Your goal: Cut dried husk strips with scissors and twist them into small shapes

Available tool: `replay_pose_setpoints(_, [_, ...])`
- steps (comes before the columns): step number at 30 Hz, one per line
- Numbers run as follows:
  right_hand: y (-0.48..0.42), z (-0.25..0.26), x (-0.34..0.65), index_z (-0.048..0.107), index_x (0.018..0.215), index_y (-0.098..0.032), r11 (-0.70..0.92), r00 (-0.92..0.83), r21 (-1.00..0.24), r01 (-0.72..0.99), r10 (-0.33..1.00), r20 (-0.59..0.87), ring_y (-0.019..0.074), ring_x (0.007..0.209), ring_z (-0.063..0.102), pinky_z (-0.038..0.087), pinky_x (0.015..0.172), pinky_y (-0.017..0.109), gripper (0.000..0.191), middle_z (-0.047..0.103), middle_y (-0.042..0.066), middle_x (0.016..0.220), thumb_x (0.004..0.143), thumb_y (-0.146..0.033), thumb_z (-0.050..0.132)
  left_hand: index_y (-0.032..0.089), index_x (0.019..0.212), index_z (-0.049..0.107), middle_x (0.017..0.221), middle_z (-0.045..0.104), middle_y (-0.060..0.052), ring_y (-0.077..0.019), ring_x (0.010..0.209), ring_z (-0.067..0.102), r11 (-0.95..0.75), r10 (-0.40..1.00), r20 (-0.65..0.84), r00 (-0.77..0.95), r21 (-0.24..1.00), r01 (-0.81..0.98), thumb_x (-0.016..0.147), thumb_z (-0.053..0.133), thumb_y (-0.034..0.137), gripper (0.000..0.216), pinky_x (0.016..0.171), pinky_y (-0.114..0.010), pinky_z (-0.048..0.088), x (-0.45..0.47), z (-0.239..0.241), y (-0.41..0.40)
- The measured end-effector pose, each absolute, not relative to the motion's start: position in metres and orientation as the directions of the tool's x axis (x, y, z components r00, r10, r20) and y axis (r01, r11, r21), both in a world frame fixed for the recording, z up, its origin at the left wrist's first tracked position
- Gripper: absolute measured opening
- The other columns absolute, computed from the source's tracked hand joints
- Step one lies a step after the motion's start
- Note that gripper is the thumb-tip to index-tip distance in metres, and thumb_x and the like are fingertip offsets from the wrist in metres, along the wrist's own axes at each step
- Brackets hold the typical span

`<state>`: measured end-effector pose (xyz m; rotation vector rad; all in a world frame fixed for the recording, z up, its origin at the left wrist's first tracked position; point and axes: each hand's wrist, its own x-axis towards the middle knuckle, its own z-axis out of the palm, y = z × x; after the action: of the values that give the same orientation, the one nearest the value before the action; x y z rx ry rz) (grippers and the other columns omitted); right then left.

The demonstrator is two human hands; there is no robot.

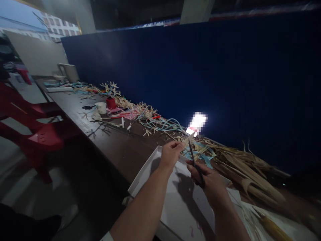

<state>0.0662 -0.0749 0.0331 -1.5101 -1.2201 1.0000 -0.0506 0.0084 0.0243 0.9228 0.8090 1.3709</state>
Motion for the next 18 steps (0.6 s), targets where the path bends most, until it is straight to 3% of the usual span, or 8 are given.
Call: replay_pose_setpoints(18, [-0.0783,0.0411,0.0640,0.071,0.097,-0.016,-0.075,0.173,-0.951,0.298,0.985,-0.024,0.0106,0.050,0.039,0.030,0.046,0.023,0.046,0.045,-0.003,0.051,0.062,-0.047,0.070,0.012,0.072,0.059,0.057,0.052,0.003,-0.0021,0.040,0.035,-0.047,0.998,0.060,0.011,0.869,-0.493,0.067,0.066,0.039,0.028,0.036,-0.015,0.025,-0.0531,0.0255,0.0091])
